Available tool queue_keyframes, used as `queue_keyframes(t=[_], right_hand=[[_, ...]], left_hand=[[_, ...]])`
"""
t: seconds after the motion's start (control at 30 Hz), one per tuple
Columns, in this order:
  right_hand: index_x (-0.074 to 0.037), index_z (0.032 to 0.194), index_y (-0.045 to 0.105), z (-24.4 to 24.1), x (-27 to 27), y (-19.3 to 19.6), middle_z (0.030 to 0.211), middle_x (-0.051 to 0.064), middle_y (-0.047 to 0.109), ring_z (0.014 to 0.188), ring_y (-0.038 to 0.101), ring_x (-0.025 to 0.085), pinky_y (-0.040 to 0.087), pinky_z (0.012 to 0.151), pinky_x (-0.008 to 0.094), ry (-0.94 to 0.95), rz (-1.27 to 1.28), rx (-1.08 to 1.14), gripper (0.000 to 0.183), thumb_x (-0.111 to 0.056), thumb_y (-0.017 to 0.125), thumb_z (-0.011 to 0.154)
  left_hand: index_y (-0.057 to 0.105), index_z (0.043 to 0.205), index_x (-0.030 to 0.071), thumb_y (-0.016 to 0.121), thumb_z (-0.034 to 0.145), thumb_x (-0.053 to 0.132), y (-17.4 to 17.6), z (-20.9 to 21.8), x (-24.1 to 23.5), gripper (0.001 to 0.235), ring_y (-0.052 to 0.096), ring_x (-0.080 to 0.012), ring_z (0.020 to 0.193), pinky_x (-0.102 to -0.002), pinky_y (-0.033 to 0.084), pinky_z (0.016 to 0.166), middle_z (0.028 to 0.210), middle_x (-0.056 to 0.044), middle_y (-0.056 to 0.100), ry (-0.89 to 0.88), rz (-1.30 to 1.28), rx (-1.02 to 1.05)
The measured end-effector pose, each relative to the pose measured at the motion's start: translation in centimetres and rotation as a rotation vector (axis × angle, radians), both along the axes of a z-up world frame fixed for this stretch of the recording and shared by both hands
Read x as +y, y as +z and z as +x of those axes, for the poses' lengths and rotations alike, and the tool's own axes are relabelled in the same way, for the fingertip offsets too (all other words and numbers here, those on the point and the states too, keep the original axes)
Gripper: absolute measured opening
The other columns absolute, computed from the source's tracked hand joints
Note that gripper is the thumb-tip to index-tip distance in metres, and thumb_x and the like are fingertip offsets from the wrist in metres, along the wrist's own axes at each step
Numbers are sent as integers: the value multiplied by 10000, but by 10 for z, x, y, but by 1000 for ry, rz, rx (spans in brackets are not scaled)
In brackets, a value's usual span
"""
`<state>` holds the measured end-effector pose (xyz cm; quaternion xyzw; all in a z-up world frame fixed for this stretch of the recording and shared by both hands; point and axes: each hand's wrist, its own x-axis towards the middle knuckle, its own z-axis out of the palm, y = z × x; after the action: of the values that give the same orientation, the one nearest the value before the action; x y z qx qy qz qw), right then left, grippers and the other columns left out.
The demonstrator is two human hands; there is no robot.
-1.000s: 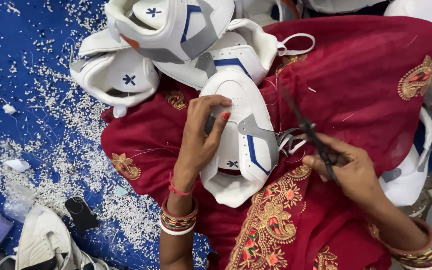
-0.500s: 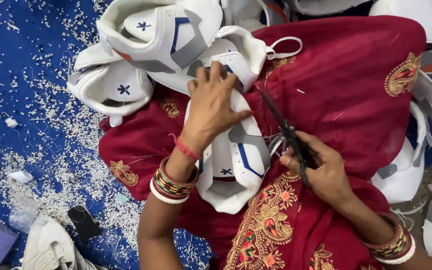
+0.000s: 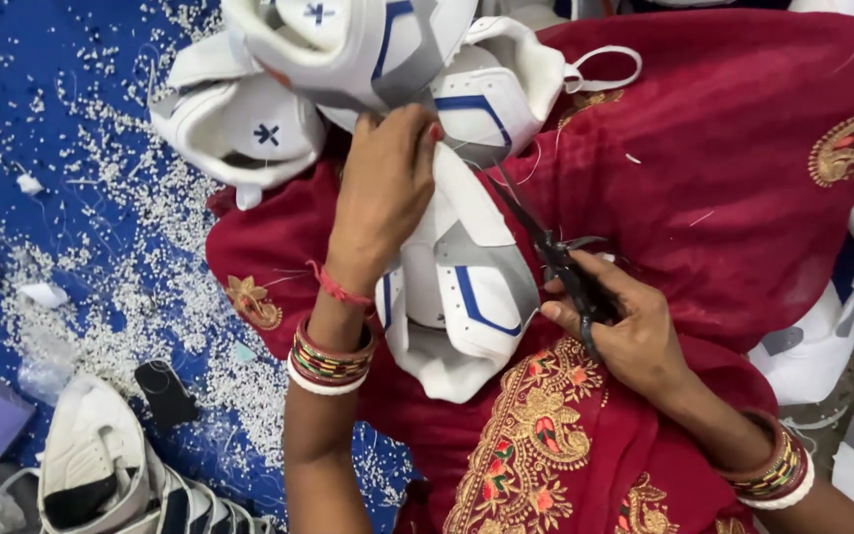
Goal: The person uses scissors to trim excess material from shoe upper components.
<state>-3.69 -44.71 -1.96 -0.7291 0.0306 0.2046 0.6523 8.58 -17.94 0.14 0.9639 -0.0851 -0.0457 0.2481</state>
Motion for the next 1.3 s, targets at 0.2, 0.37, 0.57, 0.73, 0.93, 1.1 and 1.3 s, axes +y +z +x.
queue_keyframes(t=[0.2, 0.37, 0.57, 0.73, 0.93, 1.1, 1.3], right_hand=[[12, 1271, 610, -7, 21, 12, 967, 61, 673, 863, 647, 145, 543, 749, 295, 82, -172, -177, 664, -227, 897, 722], [40, 1247, 509, -7, 46, 16, 989, 160, 583, 864, 603, 297, 507, 744, 415, 193, -372, -569, 950, -443, 969, 571], [-11, 1233, 527, -8, 40, 8, 987, 118, 618, 871, 662, 279, 529, 776, 387, 148, -413, -459, 698, -222, 896, 679], [-65, 1264, 475, -6, 43, 31, 1117, 45, 623, 990, 650, 129, 557, 867, 286, -90, 175, -263, 479, -110, 792, 908], [-36, 1291, 547, -35, 9, -10, 1099, 75, 740, 730, 621, 123, 460, 500, 263, -60, 202, 158, 434, 0, 746, 907], [-40, 1281, 622, -8, -33, 1, 894, 3, 670, 741, 627, 68, 521, 615, 223, -19, -14, -27, 442, -94, 777, 870], [-74, 1251, 660, 27, -51, 36, 862, 70, 666, 685, 643, 189, 530, 619, 327, 299, -577, -337, 537, -81, 817, 737]], left_hand=[[655, 1114, 96, 744, 861, 276, -10, -7, 10, 322, 564, -409, 1095, -508, 472, 862, 1171, -141, 665, 36, -50, -103], [646, 1289, 91, 493, 1072, 66, -9, -26, 38, 266, 678, -290, 1151, -387, 542, 1033, 1266, -98, 719, 231, -506, -114], [577, 1344, -18, 523, 1098, 185, 20, -129, 46, 323, 612, -228, 1256, -356, 467, 1105, 1343, -136, 649, 563, -631, -111], [365, 1500, 23, 792, 868, 497, 45, -218, -1, 898, 489, -248, 1365, -400, 396, 1128, 1466, -112, 510, 399, -1316, 47], [601, 1350, 19, 815, 902, 174, 60, -206, 21, 520, 762, -221, 1123, -347, 585, 980, 1200, -115, 772, 187, -795, 476], [624, 1353, 57, 688, 880, 80, 64, -182, -23, 479, 639, -316, 1036, -427, 514, 871, 1099, -137, 658, -223, -226, 361], [635, 1269, 85, 700, 946, 237, 78, -130, -23, 362, 673, -286, 956, -392, 539, 814, 1074, -117, 656, -99, -298, 577]])
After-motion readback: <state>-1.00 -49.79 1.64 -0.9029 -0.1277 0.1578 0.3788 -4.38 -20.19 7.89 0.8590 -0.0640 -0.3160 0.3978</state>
